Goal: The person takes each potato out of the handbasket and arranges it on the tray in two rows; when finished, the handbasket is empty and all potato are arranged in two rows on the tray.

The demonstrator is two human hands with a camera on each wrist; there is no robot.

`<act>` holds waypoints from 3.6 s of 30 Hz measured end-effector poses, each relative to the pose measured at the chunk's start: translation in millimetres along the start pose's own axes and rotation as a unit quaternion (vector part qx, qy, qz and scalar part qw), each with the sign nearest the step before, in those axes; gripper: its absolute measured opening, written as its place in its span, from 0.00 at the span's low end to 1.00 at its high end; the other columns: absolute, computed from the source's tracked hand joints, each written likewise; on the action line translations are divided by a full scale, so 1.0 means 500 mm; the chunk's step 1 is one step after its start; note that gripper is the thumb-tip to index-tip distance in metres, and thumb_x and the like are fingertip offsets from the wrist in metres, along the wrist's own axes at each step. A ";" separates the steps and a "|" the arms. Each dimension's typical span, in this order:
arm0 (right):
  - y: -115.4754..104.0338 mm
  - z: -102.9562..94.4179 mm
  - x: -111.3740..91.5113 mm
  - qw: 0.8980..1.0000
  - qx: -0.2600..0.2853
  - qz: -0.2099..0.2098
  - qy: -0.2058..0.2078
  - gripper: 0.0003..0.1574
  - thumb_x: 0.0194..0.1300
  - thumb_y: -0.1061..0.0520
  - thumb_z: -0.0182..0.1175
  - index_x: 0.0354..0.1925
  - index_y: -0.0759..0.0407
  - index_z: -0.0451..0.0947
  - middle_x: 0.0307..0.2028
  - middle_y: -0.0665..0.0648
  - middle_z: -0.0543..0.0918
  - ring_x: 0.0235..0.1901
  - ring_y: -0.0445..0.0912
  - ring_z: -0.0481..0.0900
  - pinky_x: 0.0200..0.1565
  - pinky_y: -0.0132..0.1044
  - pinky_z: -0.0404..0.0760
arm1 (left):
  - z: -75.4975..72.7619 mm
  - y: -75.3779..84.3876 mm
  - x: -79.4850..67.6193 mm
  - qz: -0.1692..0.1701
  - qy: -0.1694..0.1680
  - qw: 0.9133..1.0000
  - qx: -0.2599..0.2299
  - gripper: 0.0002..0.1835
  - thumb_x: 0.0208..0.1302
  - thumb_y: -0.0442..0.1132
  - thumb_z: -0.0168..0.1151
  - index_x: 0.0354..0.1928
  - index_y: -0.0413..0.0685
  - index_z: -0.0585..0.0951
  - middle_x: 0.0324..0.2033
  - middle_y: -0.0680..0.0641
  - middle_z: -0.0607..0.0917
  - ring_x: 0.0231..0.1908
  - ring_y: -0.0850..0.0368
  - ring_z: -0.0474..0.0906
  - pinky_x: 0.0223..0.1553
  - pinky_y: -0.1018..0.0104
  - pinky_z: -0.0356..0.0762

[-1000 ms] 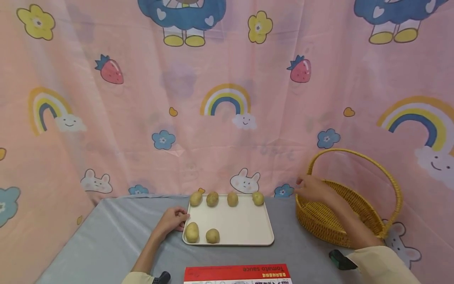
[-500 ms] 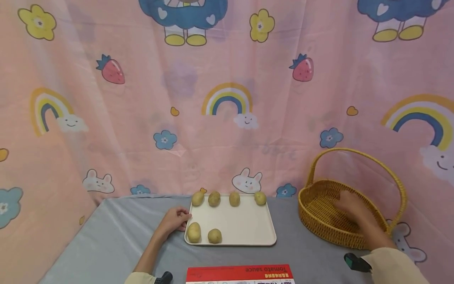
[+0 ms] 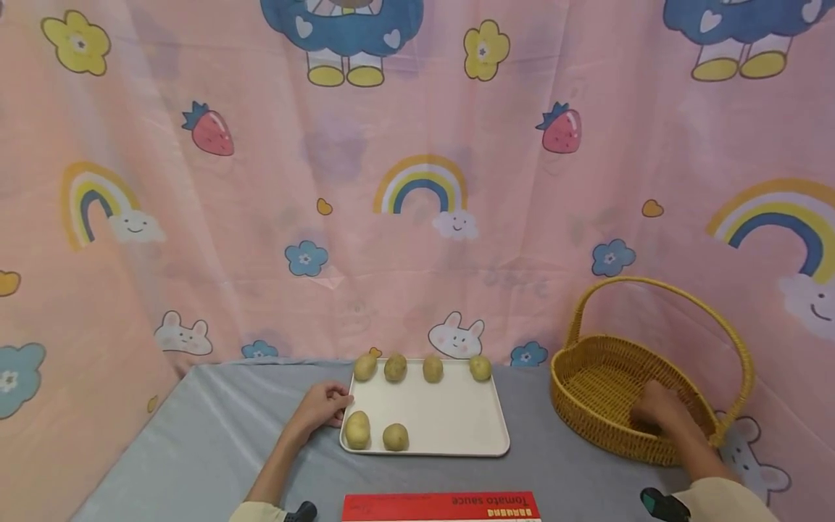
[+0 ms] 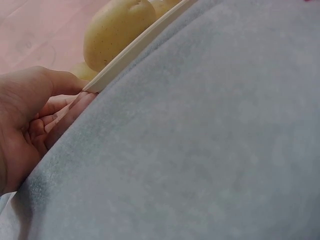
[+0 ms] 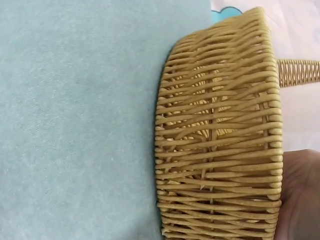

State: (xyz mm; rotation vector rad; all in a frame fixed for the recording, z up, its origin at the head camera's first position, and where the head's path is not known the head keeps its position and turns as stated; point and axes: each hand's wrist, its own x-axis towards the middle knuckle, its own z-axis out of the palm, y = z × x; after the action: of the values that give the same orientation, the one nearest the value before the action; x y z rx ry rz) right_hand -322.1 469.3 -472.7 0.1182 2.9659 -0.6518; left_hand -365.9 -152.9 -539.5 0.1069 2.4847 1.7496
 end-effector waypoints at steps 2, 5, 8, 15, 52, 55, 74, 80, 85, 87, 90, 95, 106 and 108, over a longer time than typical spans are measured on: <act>0.001 0.002 0.002 1.000 0.019 -0.005 0.015 0.09 0.58 0.64 0.56 0.25 0.60 0.65 0.23 0.53 0.67 0.24 0.45 0.68 0.26 0.36 0.68 | 0.001 0.000 0.000 0.000 -0.001 1.000 0.000 0.13 0.72 0.38 0.65 0.50 0.34 0.82 0.28 0.48 0.83 0.24 0.61 0.80 0.25 0.68 0.86; -0.017 0.001 -0.003 0.998 0.018 -0.019 0.052 0.14 0.60 0.62 0.56 0.22 0.57 0.62 0.21 0.50 0.64 0.22 0.43 0.65 0.24 0.34 0.66 | 0.001 0.000 0.000 -0.001 0.000 1.000 0.001 0.13 0.72 0.38 0.64 0.50 0.34 0.82 0.28 0.47 0.83 0.24 0.61 0.80 0.25 0.69 0.86; -0.044 -0.004 -0.010 0.996 0.016 -0.035 0.084 0.20 0.60 0.60 0.60 0.19 0.54 0.60 0.18 0.48 0.61 0.20 0.41 0.62 0.22 0.32 0.62 | 0.001 0.002 -0.001 0.001 0.003 1.000 0.004 0.13 0.72 0.38 0.64 0.51 0.33 0.82 0.28 0.47 0.83 0.24 0.61 0.80 0.25 0.69 0.86; -0.134 -0.036 -0.024 0.995 -0.022 -0.033 0.087 0.12 0.59 0.58 0.59 0.28 0.63 0.66 0.26 0.58 0.64 0.26 0.48 0.63 0.25 0.37 0.63 | 0.004 0.007 -0.003 -0.002 0.007 1.000 0.007 0.13 0.72 0.37 0.65 0.49 0.34 0.83 0.27 0.47 0.82 0.23 0.61 0.79 0.23 0.69 0.85; -0.570 0.197 -0.093 0.953 0.017 -0.292 -0.080 0.20 0.54 0.68 0.73 0.44 0.60 0.77 0.26 0.50 0.71 0.25 0.39 0.65 0.26 0.27 0.61 | 0.001 0.005 0.002 -0.001 0.022 1.000 0.012 0.10 0.70 0.36 0.65 0.47 0.35 0.83 0.25 0.48 0.81 0.23 0.61 0.78 0.23 0.70 0.84; -0.581 0.217 -0.090 0.944 0.023 -0.319 -0.083 0.20 0.54 0.66 0.74 0.43 0.61 0.77 0.26 0.51 0.73 0.26 0.38 0.66 0.27 0.27 0.63 | 0.000 0.004 0.000 0.001 0.022 1.000 0.017 0.10 0.70 0.36 0.65 0.46 0.35 0.83 0.25 0.48 0.81 0.23 0.61 0.78 0.23 0.69 0.84; -0.594 0.241 -0.100 0.960 -0.032 -0.252 -0.114 0.27 0.56 0.55 0.78 0.50 0.55 0.75 0.40 0.55 0.82 0.41 0.48 0.74 0.42 0.45 0.76 | 0.001 0.004 -0.003 0.015 0.020 1.000 0.013 0.10 0.71 0.36 0.65 0.46 0.35 0.83 0.25 0.47 0.81 0.22 0.61 0.78 0.22 0.69 0.84; -0.589 0.230 -0.099 0.963 -0.027 -0.235 -0.128 0.33 0.56 0.54 0.79 0.56 0.58 0.74 0.50 0.65 0.85 0.49 0.55 0.81 0.53 0.57 0.82 | 0.005 -0.003 0.003 0.016 0.013 1.000 0.013 0.11 0.71 0.37 0.65 0.46 0.35 0.83 0.25 0.49 0.81 0.22 0.62 0.78 0.22 0.70 0.84; -0.578 0.223 -0.092 0.964 0.007 -0.232 -0.129 0.32 0.68 0.48 0.70 0.62 0.63 0.72 0.39 0.63 0.84 0.35 0.52 0.83 0.43 0.49 0.83 | 0.006 -0.004 0.003 0.010 0.014 1.000 0.013 0.11 0.70 0.37 0.65 0.47 0.35 0.83 0.26 0.48 0.81 0.22 0.61 0.78 0.22 0.70 0.84; -0.573 0.221 -0.089 0.966 0.022 -0.233 -0.111 0.32 0.72 0.46 0.66 0.63 0.65 0.71 0.40 0.65 0.84 0.35 0.54 0.84 0.42 0.51 0.84 | 0.006 -0.004 0.002 0.009 0.017 1.000 0.015 0.11 0.70 0.36 0.66 0.47 0.35 0.83 0.26 0.47 0.82 0.22 0.60 0.78 0.22 0.69 0.84; -0.563 0.212 -0.085 0.970 0.027 -0.230 -0.074 0.33 0.74 0.44 0.63 0.63 0.65 0.72 0.47 0.69 0.84 0.43 0.56 0.84 0.47 0.56 0.85 | 0.005 -0.004 0.002 0.006 0.020 1.000 0.015 0.11 0.70 0.36 0.66 0.47 0.34 0.83 0.26 0.47 0.82 0.23 0.60 0.78 0.22 0.69 0.84; -0.544 0.187 -0.071 0.973 0.046 -0.224 -0.038 0.32 0.74 0.45 0.64 0.63 0.65 0.72 0.55 0.71 0.83 0.50 0.58 0.85 0.50 0.57 0.86 | 0.002 0.000 0.006 0.004 0.023 1.000 0.012 0.11 0.71 0.36 0.65 0.48 0.34 0.83 0.27 0.47 0.82 0.23 0.61 0.79 0.23 0.69 0.85; -0.481 0.086 -0.062 0.979 0.084 -0.187 -0.009 0.35 0.77 0.46 0.59 0.67 0.70 0.66 0.44 0.68 0.82 0.35 0.49 0.80 0.33 0.40 0.79 | -0.003 0.001 0.000 -0.011 0.030 0.999 0.018 0.11 0.71 0.37 0.65 0.48 0.35 0.83 0.28 0.46 0.83 0.24 0.60 0.80 0.24 0.68 0.86; -0.461 0.063 -0.060 0.979 0.065 -0.193 0.021 0.33 0.77 0.48 0.60 0.65 0.73 0.68 0.44 0.68 0.82 0.35 0.50 0.78 0.33 0.41 0.79 | -0.003 0.000 0.001 -0.009 0.028 0.999 0.017 0.12 0.71 0.37 0.65 0.49 0.35 0.83 0.28 0.46 0.83 0.24 0.60 0.80 0.24 0.68 0.86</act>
State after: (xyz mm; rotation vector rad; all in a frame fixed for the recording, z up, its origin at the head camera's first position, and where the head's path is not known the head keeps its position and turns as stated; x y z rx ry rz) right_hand -312.1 245.7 -402.4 -0.4523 3.0075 -0.8954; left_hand -366.4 -154.5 -539.1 0.0391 2.5464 1.7269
